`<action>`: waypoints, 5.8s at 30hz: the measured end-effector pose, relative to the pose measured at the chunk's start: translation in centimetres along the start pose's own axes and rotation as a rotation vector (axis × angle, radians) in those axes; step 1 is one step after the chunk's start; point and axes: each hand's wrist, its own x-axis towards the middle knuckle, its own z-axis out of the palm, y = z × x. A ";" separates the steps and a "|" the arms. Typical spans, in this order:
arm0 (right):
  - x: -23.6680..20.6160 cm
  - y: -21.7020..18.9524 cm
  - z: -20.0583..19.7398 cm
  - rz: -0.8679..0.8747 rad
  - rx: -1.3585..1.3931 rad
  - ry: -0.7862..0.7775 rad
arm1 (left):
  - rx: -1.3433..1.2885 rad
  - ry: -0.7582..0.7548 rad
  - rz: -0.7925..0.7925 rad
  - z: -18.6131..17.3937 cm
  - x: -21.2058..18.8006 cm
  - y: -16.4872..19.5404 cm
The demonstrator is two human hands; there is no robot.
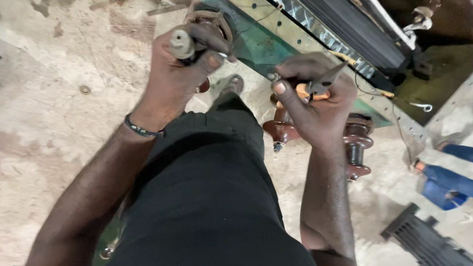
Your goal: The person uses pliers to fit metal terminal caps onto brown ceramic insulator bushings, working one bushing at a time while standing over a transformer tank on the floor. They press and crimp each cap into place, then move to the next bushing mounted on the transformer.
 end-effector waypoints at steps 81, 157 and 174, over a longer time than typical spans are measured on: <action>2.4 -2.5 5.1 0.001 -0.132 0.059 | 0.371 -0.110 -0.244 -1.7 1.6 4.6; -2.1 -4.8 4.4 -0.018 -0.289 0.335 | 1.001 -0.800 0.079 1.2 7.0 9.6; -1.7 -4.4 3.6 -0.052 -0.338 0.281 | 1.123 -0.676 0.407 0.4 4.5 8.0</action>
